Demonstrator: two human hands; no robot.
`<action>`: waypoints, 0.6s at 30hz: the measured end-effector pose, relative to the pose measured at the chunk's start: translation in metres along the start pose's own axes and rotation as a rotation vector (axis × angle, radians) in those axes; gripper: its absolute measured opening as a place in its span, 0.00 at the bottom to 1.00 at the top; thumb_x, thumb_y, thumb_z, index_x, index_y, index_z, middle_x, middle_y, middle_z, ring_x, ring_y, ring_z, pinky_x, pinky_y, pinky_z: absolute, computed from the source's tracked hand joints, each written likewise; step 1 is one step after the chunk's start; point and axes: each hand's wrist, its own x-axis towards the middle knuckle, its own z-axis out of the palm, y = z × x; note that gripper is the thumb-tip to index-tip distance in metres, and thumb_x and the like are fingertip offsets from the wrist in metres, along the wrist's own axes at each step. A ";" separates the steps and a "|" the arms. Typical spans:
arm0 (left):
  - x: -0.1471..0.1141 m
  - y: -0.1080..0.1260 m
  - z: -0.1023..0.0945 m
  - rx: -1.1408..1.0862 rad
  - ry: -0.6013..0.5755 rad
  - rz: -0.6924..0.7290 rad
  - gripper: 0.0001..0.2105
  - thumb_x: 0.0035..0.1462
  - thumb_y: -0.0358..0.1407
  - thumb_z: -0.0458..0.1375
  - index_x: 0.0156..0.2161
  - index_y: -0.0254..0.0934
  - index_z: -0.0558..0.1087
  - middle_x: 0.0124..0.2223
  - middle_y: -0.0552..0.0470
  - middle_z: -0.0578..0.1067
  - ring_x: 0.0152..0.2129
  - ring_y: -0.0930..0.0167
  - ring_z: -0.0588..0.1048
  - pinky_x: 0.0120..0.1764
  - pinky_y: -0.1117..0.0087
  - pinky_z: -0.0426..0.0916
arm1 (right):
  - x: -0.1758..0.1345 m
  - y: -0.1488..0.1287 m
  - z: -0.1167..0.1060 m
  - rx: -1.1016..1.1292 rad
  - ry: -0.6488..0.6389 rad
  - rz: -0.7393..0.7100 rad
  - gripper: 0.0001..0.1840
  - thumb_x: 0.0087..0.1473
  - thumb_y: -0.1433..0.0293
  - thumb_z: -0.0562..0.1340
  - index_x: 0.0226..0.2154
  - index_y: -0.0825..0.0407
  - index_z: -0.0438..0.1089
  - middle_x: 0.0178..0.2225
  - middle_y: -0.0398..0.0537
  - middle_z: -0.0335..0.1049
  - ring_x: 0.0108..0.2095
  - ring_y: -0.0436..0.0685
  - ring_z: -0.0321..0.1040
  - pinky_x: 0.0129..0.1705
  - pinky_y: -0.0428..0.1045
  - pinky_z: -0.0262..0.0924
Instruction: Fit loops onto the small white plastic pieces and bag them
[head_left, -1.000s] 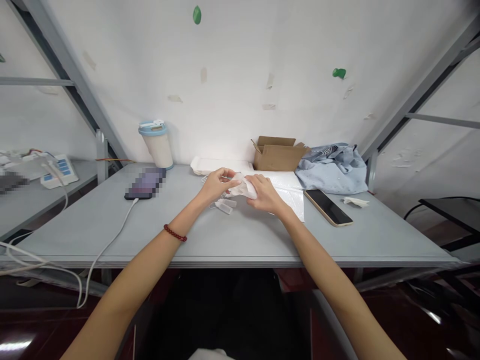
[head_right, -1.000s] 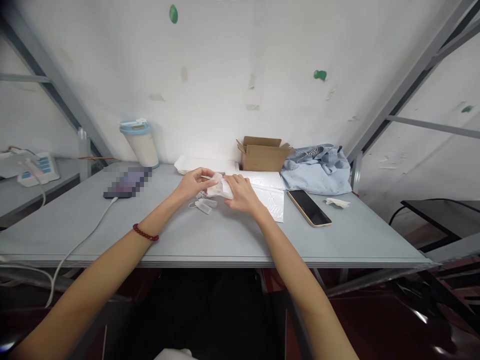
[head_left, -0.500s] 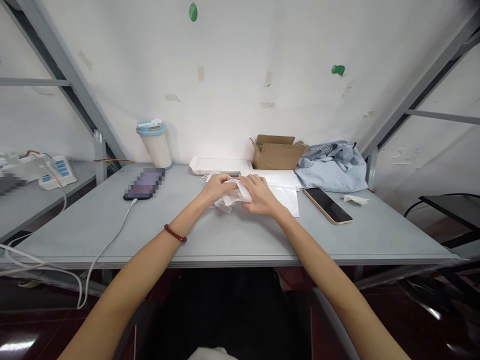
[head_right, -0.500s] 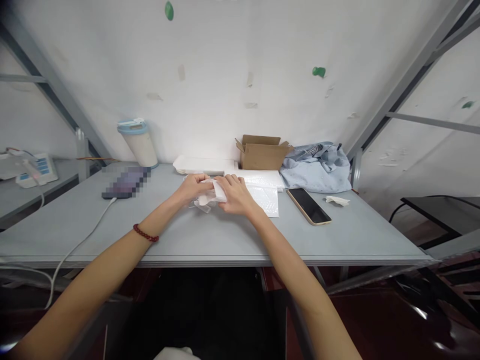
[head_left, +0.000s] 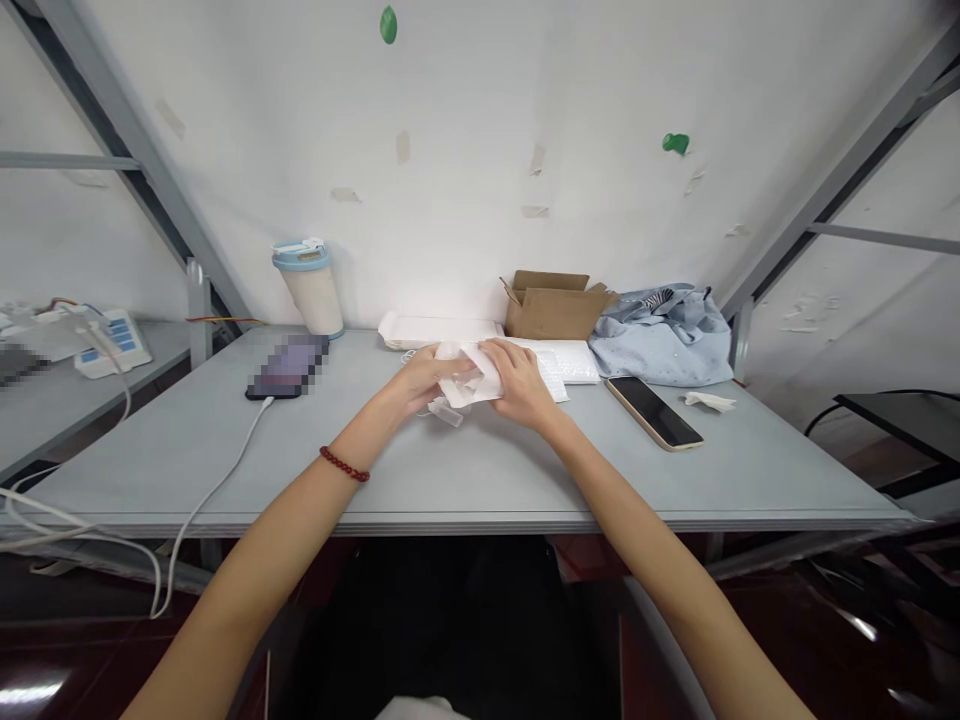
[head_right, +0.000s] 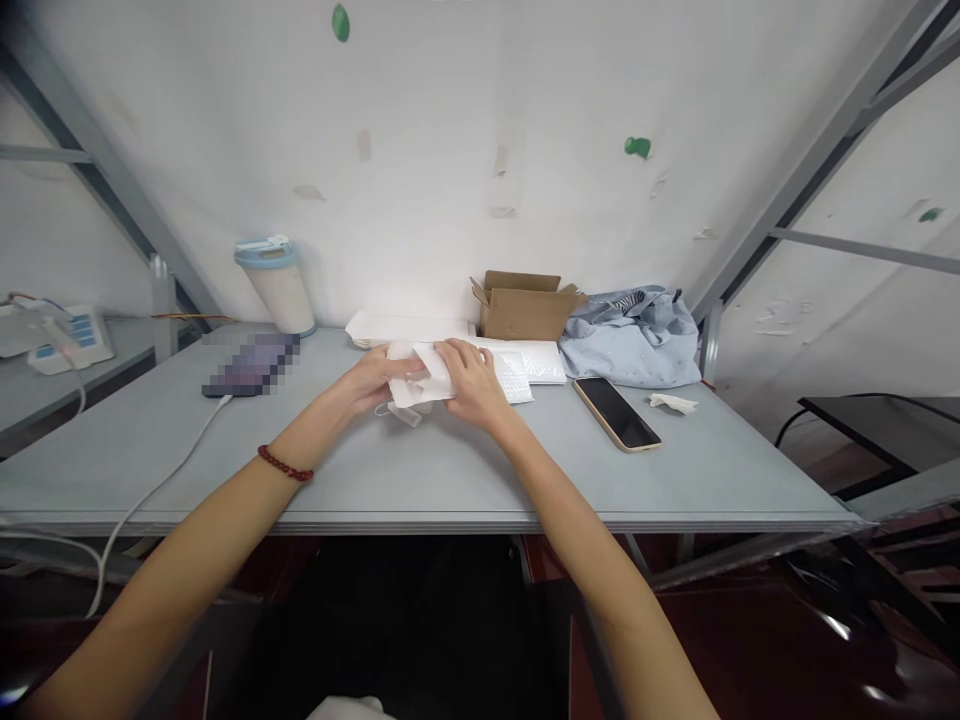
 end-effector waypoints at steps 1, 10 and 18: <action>-0.001 0.003 -0.004 -0.008 -0.068 -0.006 0.14 0.35 0.30 0.68 0.31 0.34 0.73 0.30 0.50 0.76 0.27 0.69 0.74 0.32 0.68 0.69 | 0.000 0.002 -0.001 0.008 0.007 0.021 0.35 0.47 0.72 0.59 0.59 0.55 0.54 0.57 0.63 0.58 0.57 0.67 0.54 0.54 0.59 0.47; 0.003 -0.003 -0.010 0.166 -0.112 -0.045 0.22 0.31 0.30 0.71 0.38 0.34 0.76 0.34 0.49 0.77 0.30 0.67 0.75 0.32 0.68 0.70 | 0.000 0.003 -0.004 0.045 0.007 0.062 0.34 0.45 0.72 0.60 0.56 0.55 0.58 0.56 0.64 0.61 0.55 0.68 0.56 0.52 0.59 0.48; 0.003 -0.013 0.008 0.362 0.157 0.000 0.08 0.32 0.26 0.64 0.20 0.35 0.69 0.21 0.55 0.70 0.19 0.72 0.68 0.20 0.73 0.61 | -0.002 -0.003 0.000 0.024 -0.016 -0.028 0.36 0.45 0.73 0.59 0.58 0.56 0.55 0.57 0.64 0.59 0.57 0.68 0.54 0.54 0.61 0.48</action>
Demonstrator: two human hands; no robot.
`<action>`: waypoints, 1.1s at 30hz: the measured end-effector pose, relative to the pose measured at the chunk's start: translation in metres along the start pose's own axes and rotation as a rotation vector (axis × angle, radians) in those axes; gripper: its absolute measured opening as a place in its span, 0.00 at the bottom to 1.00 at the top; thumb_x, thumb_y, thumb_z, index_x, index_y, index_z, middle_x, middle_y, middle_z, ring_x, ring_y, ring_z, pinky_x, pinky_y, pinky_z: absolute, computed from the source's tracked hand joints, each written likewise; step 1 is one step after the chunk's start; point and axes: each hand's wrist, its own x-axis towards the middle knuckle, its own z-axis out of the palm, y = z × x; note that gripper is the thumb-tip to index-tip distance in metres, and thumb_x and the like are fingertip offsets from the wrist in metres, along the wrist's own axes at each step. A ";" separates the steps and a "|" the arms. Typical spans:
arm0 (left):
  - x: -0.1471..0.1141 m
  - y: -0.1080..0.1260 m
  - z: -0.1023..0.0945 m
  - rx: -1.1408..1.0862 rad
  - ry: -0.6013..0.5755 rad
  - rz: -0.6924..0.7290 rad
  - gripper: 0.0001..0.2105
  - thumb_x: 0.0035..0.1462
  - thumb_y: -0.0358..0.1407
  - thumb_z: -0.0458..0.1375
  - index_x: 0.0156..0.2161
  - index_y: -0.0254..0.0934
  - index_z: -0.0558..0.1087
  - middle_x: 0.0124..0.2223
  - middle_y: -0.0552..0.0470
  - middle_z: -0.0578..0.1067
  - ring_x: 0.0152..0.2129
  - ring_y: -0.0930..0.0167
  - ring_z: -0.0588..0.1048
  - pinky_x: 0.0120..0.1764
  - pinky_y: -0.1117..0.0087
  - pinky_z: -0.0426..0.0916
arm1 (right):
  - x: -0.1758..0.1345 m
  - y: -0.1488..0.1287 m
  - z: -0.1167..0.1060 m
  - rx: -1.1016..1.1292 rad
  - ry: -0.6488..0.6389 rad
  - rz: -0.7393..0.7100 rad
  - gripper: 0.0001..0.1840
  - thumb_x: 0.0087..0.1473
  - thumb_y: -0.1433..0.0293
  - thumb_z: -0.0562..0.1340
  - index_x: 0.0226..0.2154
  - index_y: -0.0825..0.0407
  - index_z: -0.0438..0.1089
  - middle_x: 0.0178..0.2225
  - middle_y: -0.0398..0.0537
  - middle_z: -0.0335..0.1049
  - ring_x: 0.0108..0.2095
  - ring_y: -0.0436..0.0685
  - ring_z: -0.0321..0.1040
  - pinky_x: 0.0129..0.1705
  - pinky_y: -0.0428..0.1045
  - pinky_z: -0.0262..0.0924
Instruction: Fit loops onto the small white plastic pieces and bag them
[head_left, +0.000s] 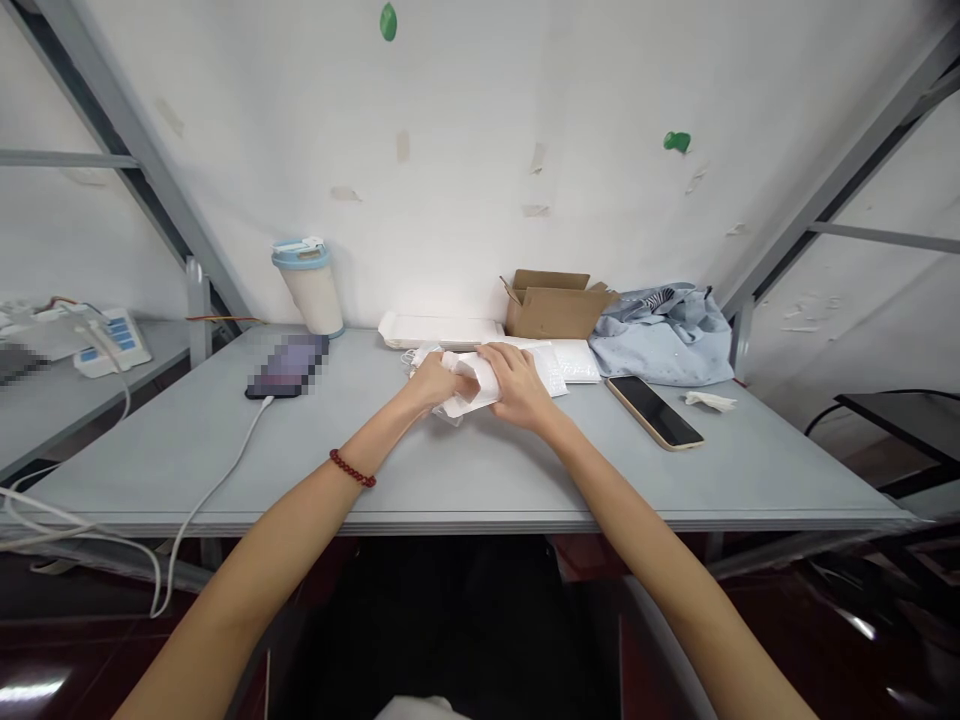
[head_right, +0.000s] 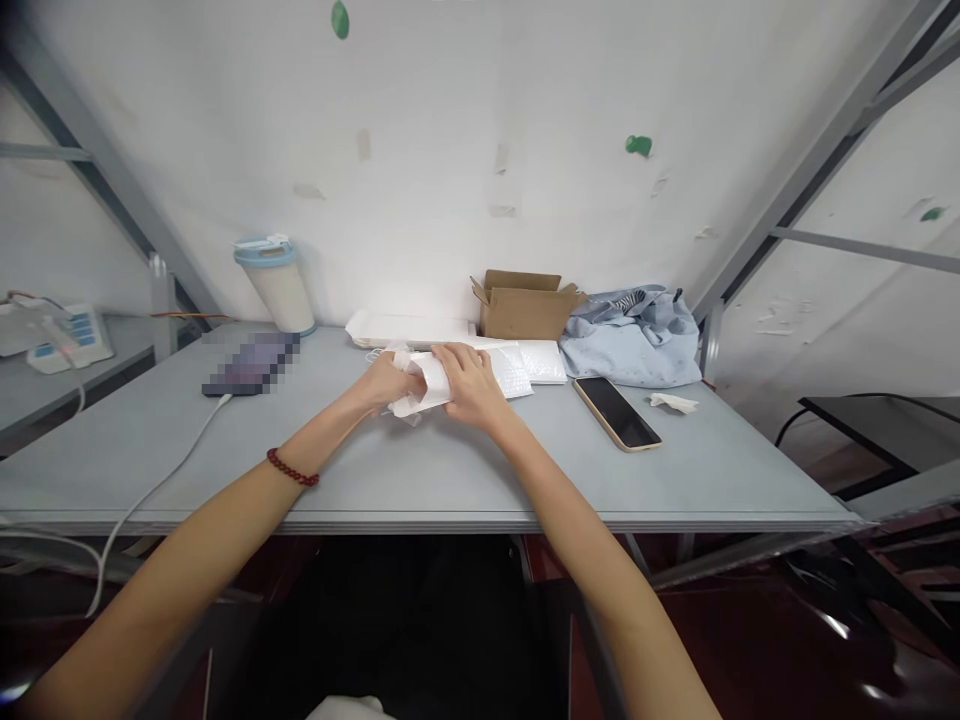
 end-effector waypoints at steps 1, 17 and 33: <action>0.000 -0.001 0.001 -0.032 0.010 -0.011 0.08 0.32 0.26 0.63 0.21 0.36 0.69 0.21 0.54 0.71 0.19 0.72 0.69 0.19 0.73 0.61 | 0.000 -0.002 0.001 -0.018 0.000 -0.014 0.37 0.46 0.73 0.59 0.60 0.56 0.54 0.58 0.64 0.58 0.58 0.68 0.53 0.55 0.61 0.47; 0.007 0.006 -0.008 -0.679 -0.042 0.075 0.08 0.48 0.34 0.61 0.34 0.33 0.74 0.33 0.47 0.78 0.34 0.68 0.76 0.43 0.67 0.71 | 0.000 0.002 0.001 -0.209 0.087 0.094 0.31 0.52 0.82 0.51 0.57 0.49 0.63 0.58 0.56 0.64 0.57 0.63 0.58 0.58 0.65 0.42; 0.005 -0.011 0.006 0.487 0.011 0.722 0.11 0.55 0.32 0.52 0.41 0.39 0.74 0.43 0.44 0.77 0.43 0.62 0.73 0.48 0.61 0.64 | 0.006 0.007 -0.004 -0.170 0.104 0.145 0.12 0.62 0.66 0.53 0.36 0.50 0.71 0.37 0.52 0.73 0.41 0.59 0.66 0.51 0.56 0.46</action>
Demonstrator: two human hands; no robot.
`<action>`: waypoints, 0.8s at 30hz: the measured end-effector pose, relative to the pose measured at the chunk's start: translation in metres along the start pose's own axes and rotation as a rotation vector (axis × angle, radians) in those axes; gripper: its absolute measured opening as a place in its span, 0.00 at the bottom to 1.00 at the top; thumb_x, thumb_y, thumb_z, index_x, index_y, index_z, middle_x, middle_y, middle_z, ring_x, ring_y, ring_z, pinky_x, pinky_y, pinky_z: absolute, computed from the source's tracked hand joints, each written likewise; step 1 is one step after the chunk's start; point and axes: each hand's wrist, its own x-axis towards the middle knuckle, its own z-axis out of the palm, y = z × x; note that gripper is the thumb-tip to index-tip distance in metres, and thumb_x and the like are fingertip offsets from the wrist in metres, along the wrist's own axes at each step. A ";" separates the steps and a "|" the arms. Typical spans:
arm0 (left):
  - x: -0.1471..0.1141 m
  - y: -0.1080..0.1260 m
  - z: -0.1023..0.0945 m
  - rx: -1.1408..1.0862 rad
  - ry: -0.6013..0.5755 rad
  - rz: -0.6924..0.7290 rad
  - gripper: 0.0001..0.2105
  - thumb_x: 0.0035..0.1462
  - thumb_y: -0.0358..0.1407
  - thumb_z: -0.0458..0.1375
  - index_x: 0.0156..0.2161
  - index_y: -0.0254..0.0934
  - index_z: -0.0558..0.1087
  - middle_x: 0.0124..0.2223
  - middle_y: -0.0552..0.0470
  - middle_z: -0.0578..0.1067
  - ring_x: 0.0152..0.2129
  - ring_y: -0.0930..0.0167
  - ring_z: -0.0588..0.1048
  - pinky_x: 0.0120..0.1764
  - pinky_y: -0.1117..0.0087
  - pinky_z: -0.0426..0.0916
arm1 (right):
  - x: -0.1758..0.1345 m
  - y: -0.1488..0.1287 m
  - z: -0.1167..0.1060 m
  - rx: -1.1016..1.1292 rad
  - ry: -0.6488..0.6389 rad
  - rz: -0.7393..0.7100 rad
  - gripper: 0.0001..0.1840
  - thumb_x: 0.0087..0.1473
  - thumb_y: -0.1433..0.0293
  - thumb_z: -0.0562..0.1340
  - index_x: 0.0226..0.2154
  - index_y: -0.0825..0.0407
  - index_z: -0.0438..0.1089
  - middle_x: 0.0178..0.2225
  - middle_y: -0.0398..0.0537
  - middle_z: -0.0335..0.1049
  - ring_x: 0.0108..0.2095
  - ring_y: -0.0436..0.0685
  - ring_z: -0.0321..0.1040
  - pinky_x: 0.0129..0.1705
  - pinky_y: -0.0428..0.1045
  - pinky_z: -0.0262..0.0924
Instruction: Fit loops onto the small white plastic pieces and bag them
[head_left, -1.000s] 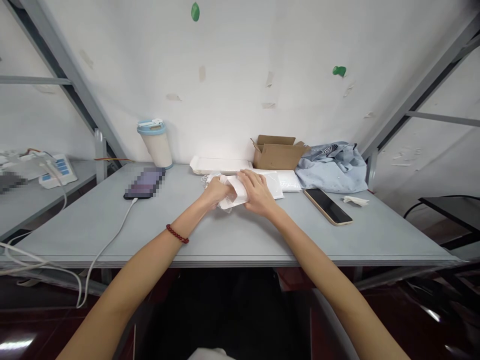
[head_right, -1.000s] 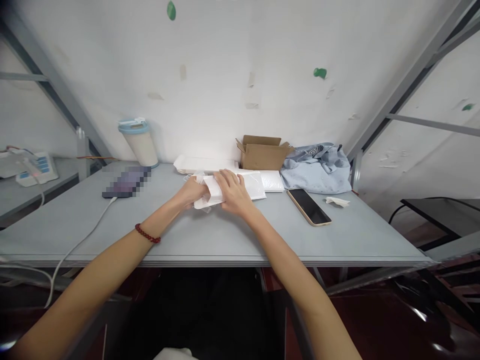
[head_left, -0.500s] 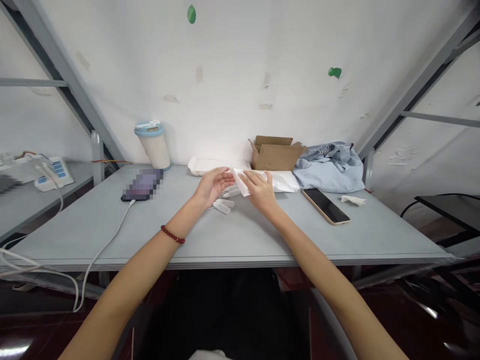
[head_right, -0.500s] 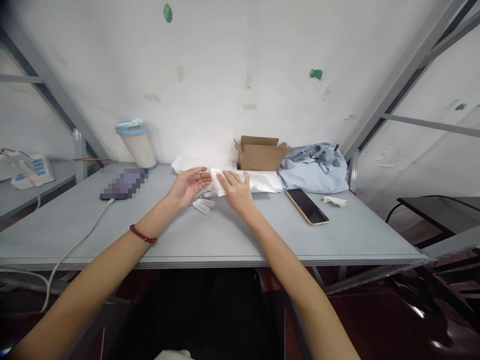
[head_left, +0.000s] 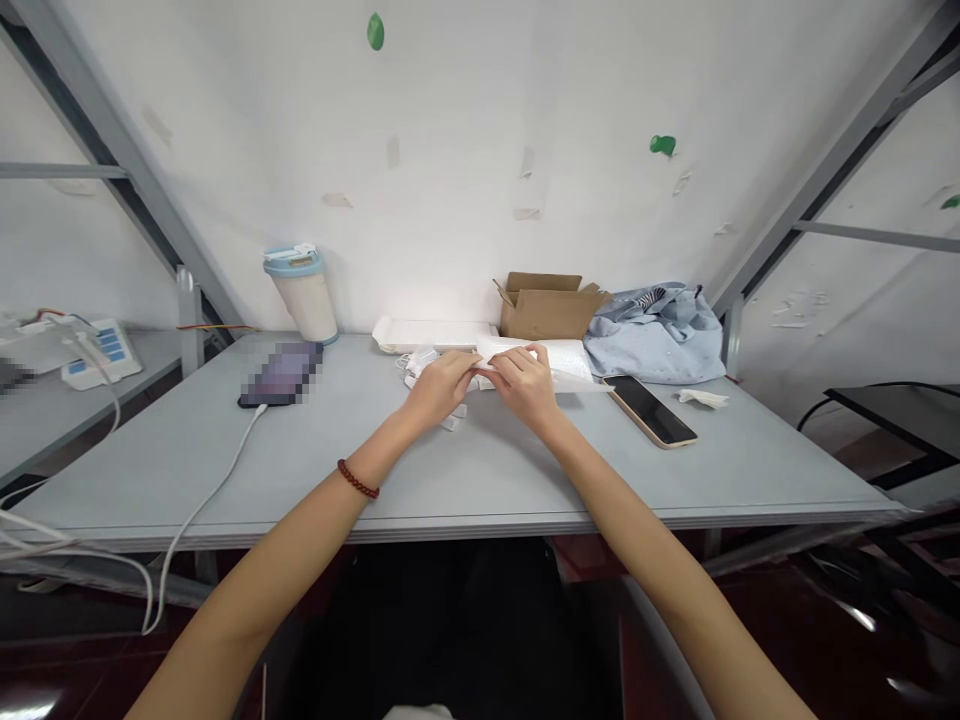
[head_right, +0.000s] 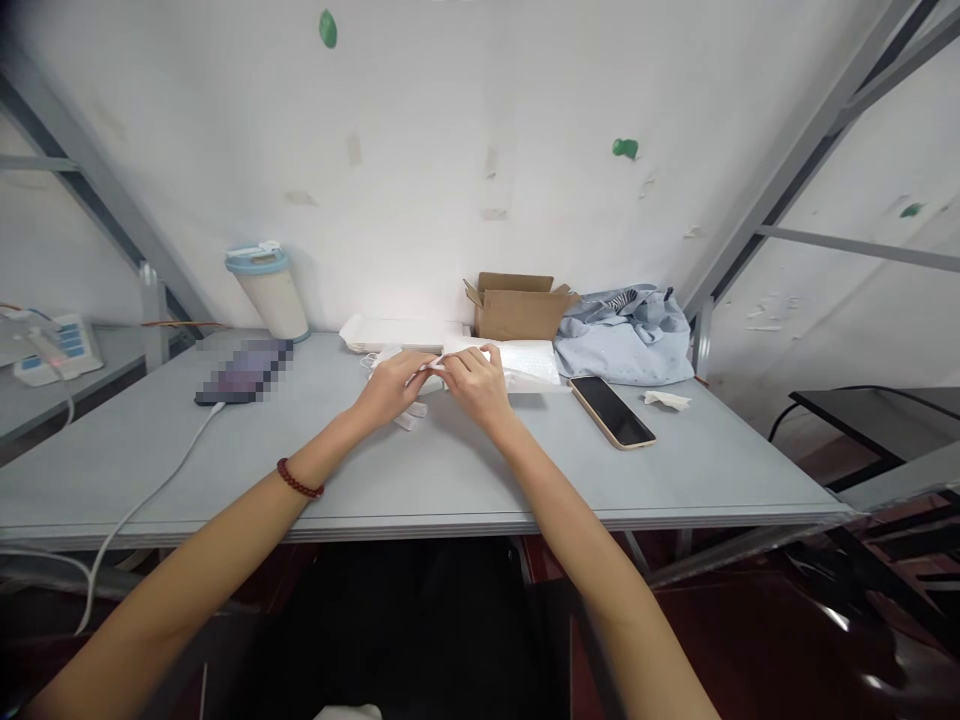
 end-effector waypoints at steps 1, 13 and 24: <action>0.001 -0.001 0.000 0.007 0.018 -0.024 0.10 0.56 0.32 0.52 0.39 0.38 0.75 0.40 0.45 0.77 0.40 0.63 0.73 0.45 0.62 0.65 | 0.000 0.002 -0.001 0.008 0.025 0.005 0.13 0.62 0.64 0.53 0.37 0.50 0.71 0.37 0.52 0.73 0.42 0.59 0.65 0.51 0.56 0.46; 0.043 -0.003 0.003 -0.589 0.105 -0.609 0.05 0.46 0.31 0.62 0.23 0.34 0.71 0.21 0.55 0.70 0.17 0.76 0.68 0.27 0.72 0.65 | -0.001 0.051 -0.017 0.023 0.328 0.239 0.24 0.56 0.54 0.57 0.49 0.52 0.66 0.48 0.62 0.61 0.50 0.69 0.56 0.50 0.63 0.51; 0.084 -0.022 0.027 -0.502 0.062 -0.889 0.15 0.41 0.23 0.68 0.20 0.34 0.64 0.17 0.58 0.65 0.17 0.74 0.71 0.29 0.71 0.68 | -0.010 0.073 -0.004 -0.138 -0.333 0.357 0.31 0.59 0.60 0.56 0.64 0.39 0.50 0.65 0.59 0.45 0.62 0.70 0.46 0.52 0.66 0.54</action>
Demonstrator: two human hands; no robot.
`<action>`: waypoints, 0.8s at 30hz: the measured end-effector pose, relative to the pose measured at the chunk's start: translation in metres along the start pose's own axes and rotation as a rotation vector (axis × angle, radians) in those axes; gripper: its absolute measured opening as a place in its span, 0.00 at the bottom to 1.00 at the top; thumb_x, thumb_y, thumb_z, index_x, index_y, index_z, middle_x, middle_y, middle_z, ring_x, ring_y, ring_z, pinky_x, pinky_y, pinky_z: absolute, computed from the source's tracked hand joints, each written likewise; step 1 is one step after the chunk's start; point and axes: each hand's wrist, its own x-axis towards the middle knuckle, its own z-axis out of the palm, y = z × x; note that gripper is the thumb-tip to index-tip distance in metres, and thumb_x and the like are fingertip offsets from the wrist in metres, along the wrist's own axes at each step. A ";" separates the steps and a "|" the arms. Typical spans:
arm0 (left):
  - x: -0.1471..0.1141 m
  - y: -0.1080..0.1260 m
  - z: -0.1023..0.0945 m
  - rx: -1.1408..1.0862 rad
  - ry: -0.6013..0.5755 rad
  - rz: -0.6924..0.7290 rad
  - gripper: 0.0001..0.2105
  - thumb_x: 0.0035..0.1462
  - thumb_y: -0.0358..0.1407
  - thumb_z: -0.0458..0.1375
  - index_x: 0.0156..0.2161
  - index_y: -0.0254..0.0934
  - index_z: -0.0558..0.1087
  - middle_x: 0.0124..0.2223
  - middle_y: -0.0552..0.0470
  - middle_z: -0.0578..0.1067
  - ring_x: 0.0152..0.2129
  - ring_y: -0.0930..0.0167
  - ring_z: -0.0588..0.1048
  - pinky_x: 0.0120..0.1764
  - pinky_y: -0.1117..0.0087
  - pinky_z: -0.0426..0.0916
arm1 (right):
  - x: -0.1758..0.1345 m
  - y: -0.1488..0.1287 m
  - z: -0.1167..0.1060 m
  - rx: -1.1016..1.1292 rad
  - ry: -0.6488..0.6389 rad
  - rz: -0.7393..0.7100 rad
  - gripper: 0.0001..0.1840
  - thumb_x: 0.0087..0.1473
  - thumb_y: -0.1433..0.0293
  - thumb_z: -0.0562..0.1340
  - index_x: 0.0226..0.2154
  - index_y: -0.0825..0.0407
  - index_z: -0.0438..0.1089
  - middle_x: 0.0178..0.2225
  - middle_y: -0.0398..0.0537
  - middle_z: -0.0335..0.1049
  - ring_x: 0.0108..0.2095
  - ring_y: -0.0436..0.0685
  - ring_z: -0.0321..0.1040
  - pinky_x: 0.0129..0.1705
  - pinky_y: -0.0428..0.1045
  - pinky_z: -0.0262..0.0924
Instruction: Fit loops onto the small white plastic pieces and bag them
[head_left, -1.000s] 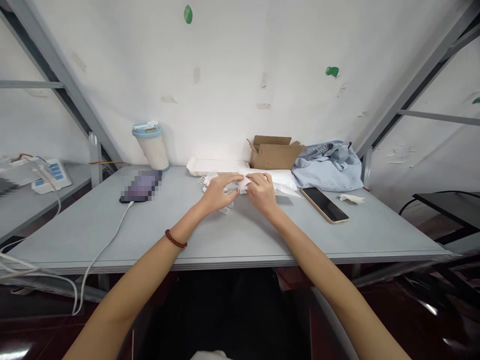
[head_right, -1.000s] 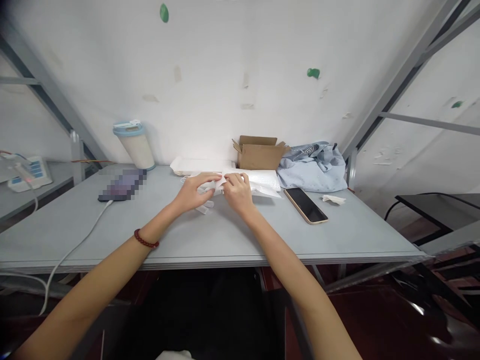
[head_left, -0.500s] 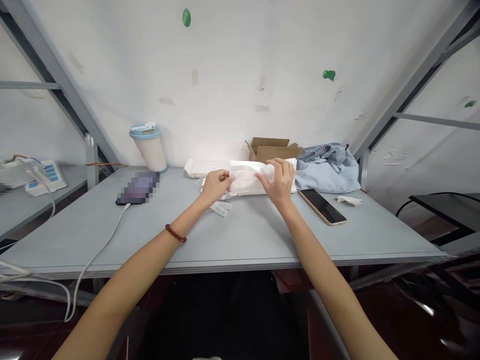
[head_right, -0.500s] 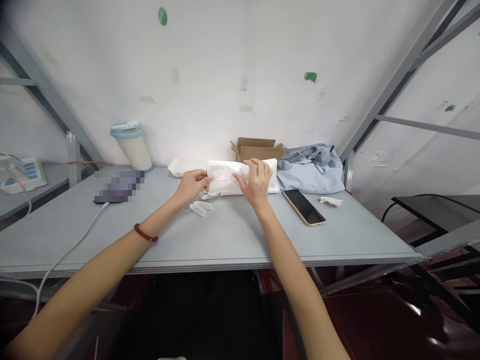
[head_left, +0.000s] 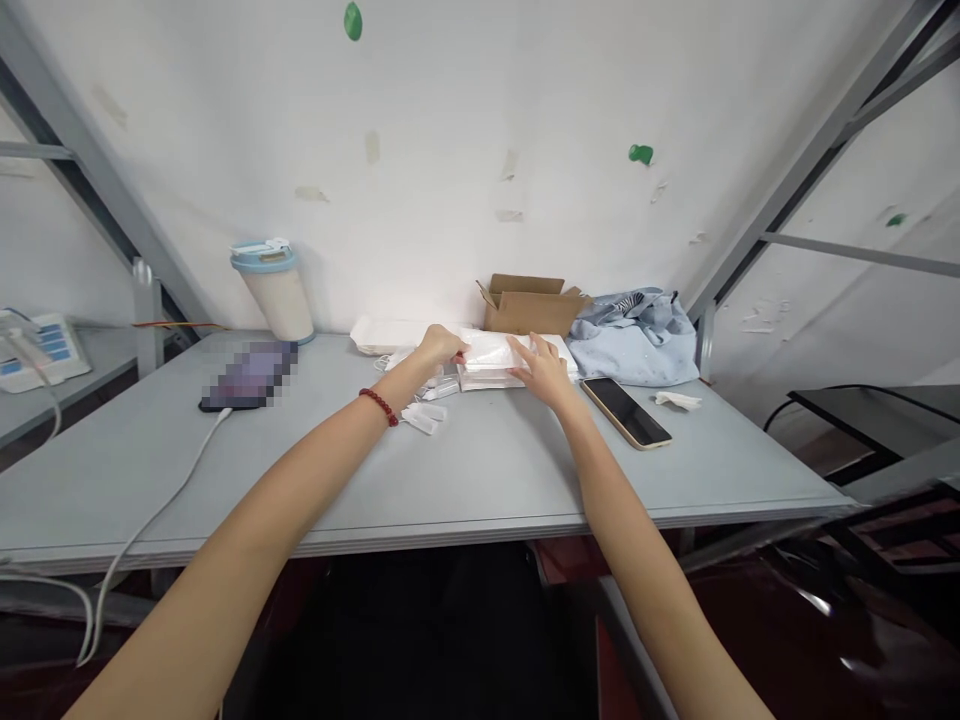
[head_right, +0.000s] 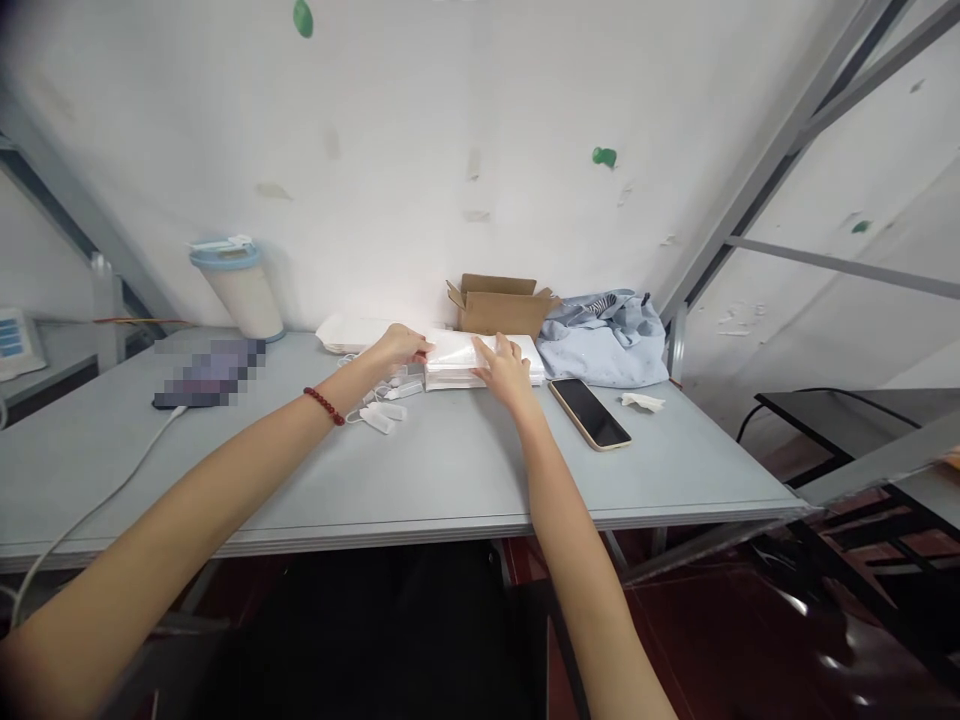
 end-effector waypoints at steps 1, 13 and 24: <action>0.001 0.000 0.000 0.025 0.015 0.004 0.14 0.41 0.23 0.68 0.21 0.34 0.64 0.17 0.58 0.66 0.18 0.73 0.72 0.30 0.71 0.68 | 0.001 0.000 0.000 -0.006 -0.014 -0.002 0.32 0.60 0.59 0.55 0.64 0.39 0.48 0.66 0.59 0.44 0.62 0.70 0.45 0.53 0.67 0.53; 0.011 -0.003 -0.014 0.065 0.087 0.082 0.06 0.45 0.21 0.61 0.28 0.30 0.70 0.24 0.47 0.74 0.26 0.68 0.77 0.35 0.68 0.74 | 0.008 -0.004 0.018 -0.127 0.069 0.015 0.34 0.61 0.63 0.53 0.66 0.40 0.41 0.68 0.61 0.38 0.65 0.74 0.39 0.55 0.71 0.48; 0.044 -0.020 -0.085 0.969 0.125 0.422 0.12 0.46 0.36 0.64 0.38 0.38 0.80 0.42 0.48 0.79 0.42 0.62 0.76 0.47 0.67 0.69 | 0.006 0.001 0.013 -0.033 0.081 -0.039 0.45 0.52 0.58 0.63 0.66 0.44 0.42 0.67 0.64 0.38 0.66 0.72 0.36 0.56 0.72 0.44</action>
